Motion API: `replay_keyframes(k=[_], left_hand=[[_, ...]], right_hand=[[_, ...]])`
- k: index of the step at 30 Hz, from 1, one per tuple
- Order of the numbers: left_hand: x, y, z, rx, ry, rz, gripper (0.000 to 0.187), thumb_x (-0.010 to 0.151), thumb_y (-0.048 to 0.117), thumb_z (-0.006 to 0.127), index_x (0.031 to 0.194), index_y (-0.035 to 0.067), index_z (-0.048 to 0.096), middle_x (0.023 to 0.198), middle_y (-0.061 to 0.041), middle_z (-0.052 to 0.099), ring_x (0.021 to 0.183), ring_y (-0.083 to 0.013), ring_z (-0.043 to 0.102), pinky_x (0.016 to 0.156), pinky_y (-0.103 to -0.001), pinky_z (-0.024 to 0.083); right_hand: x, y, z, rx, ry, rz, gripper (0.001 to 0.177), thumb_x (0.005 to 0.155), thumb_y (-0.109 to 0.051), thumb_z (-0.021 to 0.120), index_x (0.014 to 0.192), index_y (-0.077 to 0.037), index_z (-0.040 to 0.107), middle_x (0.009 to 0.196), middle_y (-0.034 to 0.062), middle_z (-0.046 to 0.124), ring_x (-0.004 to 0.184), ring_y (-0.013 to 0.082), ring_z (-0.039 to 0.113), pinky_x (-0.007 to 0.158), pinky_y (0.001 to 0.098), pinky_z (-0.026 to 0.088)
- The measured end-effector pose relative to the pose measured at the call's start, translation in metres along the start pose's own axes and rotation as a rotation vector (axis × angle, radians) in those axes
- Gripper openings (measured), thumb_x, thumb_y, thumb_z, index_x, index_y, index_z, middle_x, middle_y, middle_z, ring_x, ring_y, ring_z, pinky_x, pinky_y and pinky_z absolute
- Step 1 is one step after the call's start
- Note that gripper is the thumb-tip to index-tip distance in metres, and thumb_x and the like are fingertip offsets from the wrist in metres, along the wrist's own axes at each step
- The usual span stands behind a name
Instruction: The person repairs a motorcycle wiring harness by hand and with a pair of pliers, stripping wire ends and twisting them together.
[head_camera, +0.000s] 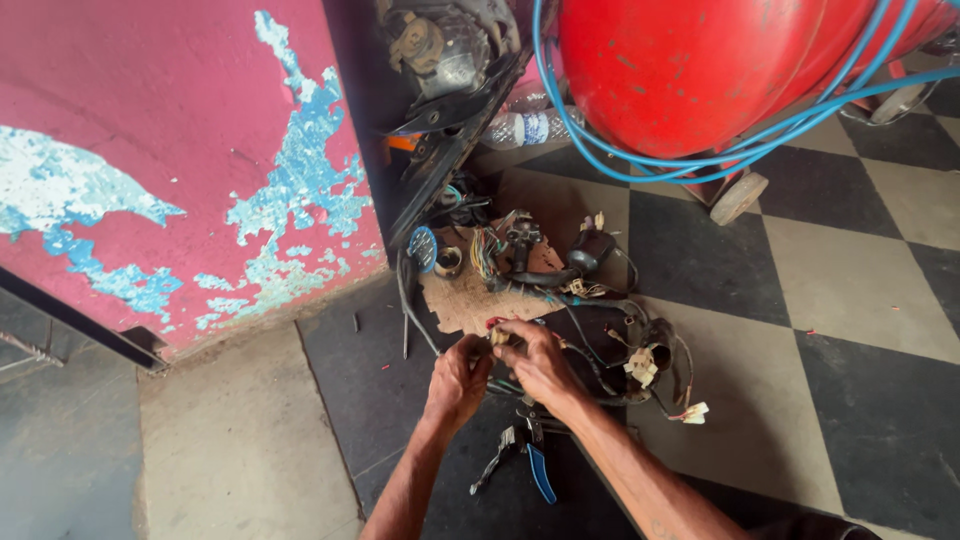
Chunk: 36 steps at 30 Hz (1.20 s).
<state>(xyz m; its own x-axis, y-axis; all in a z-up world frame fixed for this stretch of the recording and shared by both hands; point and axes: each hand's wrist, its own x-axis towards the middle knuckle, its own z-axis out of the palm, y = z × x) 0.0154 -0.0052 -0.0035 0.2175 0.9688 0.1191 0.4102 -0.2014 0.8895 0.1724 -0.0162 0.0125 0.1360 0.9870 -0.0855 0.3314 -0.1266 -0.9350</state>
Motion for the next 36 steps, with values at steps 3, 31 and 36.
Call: replay_keyframes(k=[3, 31, 36], left_hand=[[-0.005, 0.005, -0.001, 0.01, -0.008, -0.025, 0.017, 0.095, 0.022, 0.063, 0.102, 0.008, 0.068, 0.095, -0.014, 0.077, 0.09, -0.0308, 0.076, 0.077, -0.042, 0.058], [-0.001, -0.035, 0.015, -0.05, 0.141, 0.174, 0.018, 0.092, 0.011, 0.064, 0.108, 0.003, 0.062, 0.1, -0.017, 0.073, 0.094, -0.0325, 0.076, 0.077, -0.041, 0.061], [-0.004, -0.027, 0.015, 0.136, 0.21, 0.249, 0.027, 0.088, 0.009, 0.067, 0.114, 0.0, 0.061, 0.104, -0.02, 0.069, 0.096, -0.0396, 0.067, 0.083, -0.048, 0.055]], right_hand=[[-0.006, -0.006, 0.001, -0.013, -0.005, 0.055, 0.036, 0.089, -0.005, 0.07, 0.124, -0.013, 0.069, 0.115, 0.0015, 0.069, 0.081, 0.0177, 0.071, 0.062, 0.0268, 0.062], [-0.047, 0.031, -0.005, -0.422, 0.186, -0.333, 0.041, 0.084, -0.007, 0.078, 0.122, -0.005, 0.065, 0.118, 0.012, 0.07, 0.107, 0.0252, 0.069, 0.09, 0.0376, 0.057], [-0.085, 0.037, -0.026, -0.575, 0.171, -0.391, 0.046, 0.081, -0.009, 0.079, 0.124, -0.004, 0.064, 0.126, 0.0113, 0.063, 0.12, 0.0314, 0.056, 0.101, 0.0441, 0.045]])
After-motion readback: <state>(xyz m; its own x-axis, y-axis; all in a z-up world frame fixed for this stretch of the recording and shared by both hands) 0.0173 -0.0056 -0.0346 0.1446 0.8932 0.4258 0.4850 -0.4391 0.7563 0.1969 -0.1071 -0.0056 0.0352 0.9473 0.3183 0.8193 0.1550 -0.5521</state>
